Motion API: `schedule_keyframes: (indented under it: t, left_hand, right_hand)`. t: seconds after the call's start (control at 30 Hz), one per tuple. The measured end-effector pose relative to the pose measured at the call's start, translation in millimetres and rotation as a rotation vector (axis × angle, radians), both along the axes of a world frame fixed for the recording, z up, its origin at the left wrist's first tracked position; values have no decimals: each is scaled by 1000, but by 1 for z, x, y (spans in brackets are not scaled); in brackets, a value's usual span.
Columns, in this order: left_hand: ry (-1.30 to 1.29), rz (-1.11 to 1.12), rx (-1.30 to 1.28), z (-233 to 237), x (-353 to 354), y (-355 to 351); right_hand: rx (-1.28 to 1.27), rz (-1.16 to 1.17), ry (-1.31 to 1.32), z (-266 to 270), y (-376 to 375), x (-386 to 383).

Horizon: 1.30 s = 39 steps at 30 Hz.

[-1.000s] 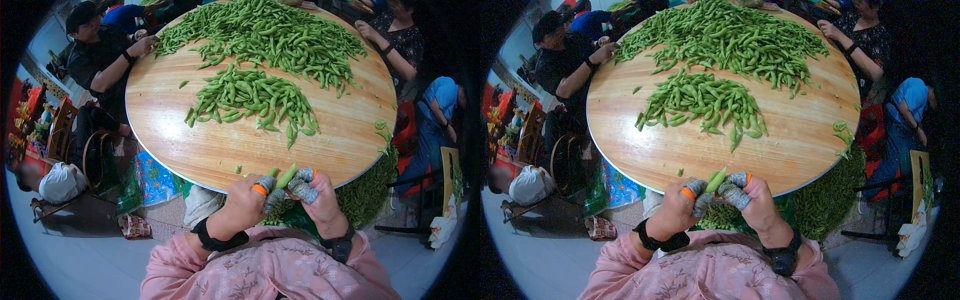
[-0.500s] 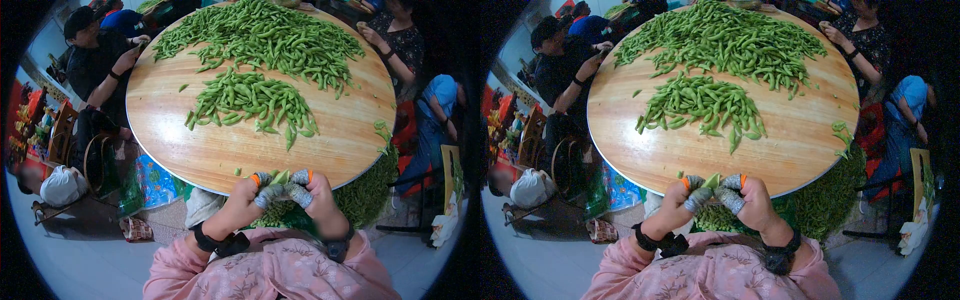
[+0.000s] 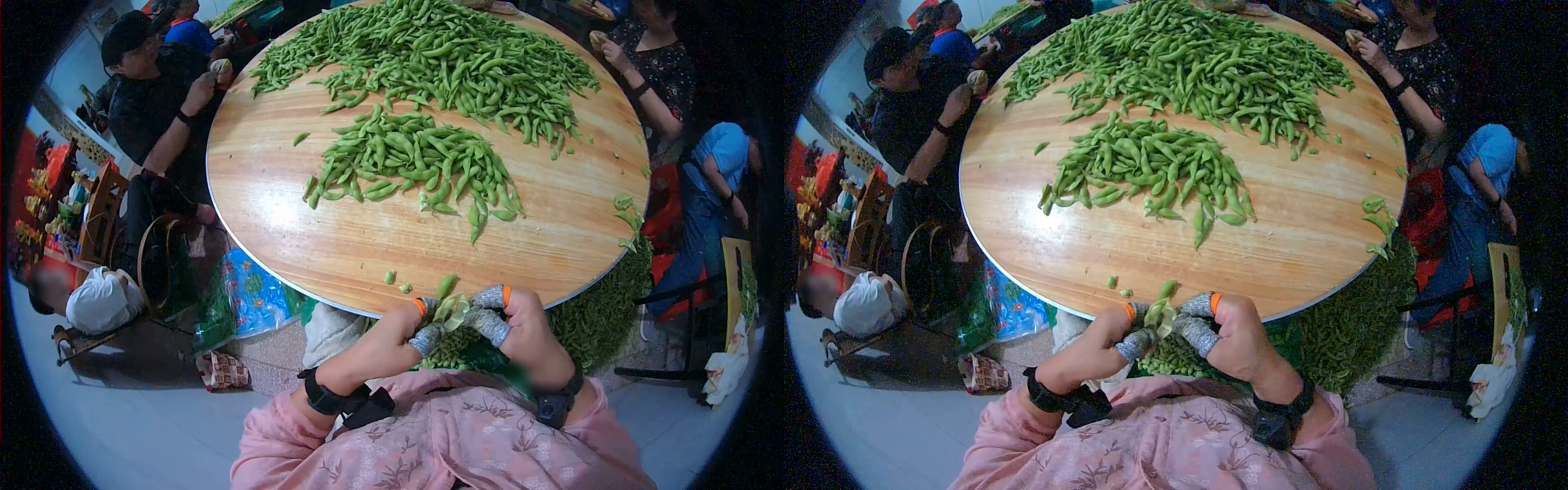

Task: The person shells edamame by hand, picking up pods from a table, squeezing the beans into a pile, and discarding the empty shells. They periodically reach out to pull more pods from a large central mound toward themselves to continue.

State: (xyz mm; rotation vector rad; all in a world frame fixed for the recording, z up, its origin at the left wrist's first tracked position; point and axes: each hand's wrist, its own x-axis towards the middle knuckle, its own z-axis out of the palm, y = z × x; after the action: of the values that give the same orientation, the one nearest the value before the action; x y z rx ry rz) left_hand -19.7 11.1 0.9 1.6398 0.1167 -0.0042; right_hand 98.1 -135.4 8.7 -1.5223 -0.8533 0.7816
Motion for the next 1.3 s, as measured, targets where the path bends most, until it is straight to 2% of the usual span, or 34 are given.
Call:
schedule_keyframes:
  t: [0.1, 0.17, 0.27, 0.37, 0.47, 0.8, 0.87, 0.9, 0.97, 1.03, 1.1, 1.13, 1.17, 1.23, 1.3]
  left_hand:
    - [37, 92, -34, 4, -4, 0]
    - [106, 184, -228, 13, -3, -3]
    - [111, 84, -77, 4, -2, -4]
    - [118, 50, -94, 0, -2, -4]
    - [53, 101, -234, 3, -3, -8]
    - [9, 122, -290, 0, 7, -18]
    - [2, 61, 116, -5, 9, -19]
    - [3, 57, 115, -1, 10, -18]
    - [39, 161, 328, 9, 11, -14]
    - [7, 233, 352, 10, 15, -6]
    - [159, 236, 768, 27, 29, 2]
    - [68, 272, 905, 21, 36, 4]
    - [67, 272, 905, 14, 41, 6]
    - [63, 46, 1227, 4, 51, 10]
    - [32, 36, 1222, -2, 55, 11]
  right_hand:
    - [-46, -14, -46, 1, -2, 2]
    - [-82, 5, -66, 5, -3, 2]
    - [-129, 126, -165, 8, -2, 1]
    - [-191, 128, -175, 10, -8, 4]
    - [-98, 119, -103, 8, -8, -1]
    - [-110, 167, 38, 7, -11, 1]
    - [-156, 147, -150, 8, -17, 4]
    - [-158, 144, -149, 12, -23, 7]
    - [-240, 4, -326, 24, -44, 19]
    - [-303, -20, -520, 29, -75, 40]
    - [-640, -289, -561, 37, -110, 50]
    - [-654, -383, -731, 30, -128, 56]
    - [-664, -478, -901, 24, -143, 61]
    - [-705, -529, -893, 30, -150, 63]
    - [-583, -659, -713, 35, -141, 58]
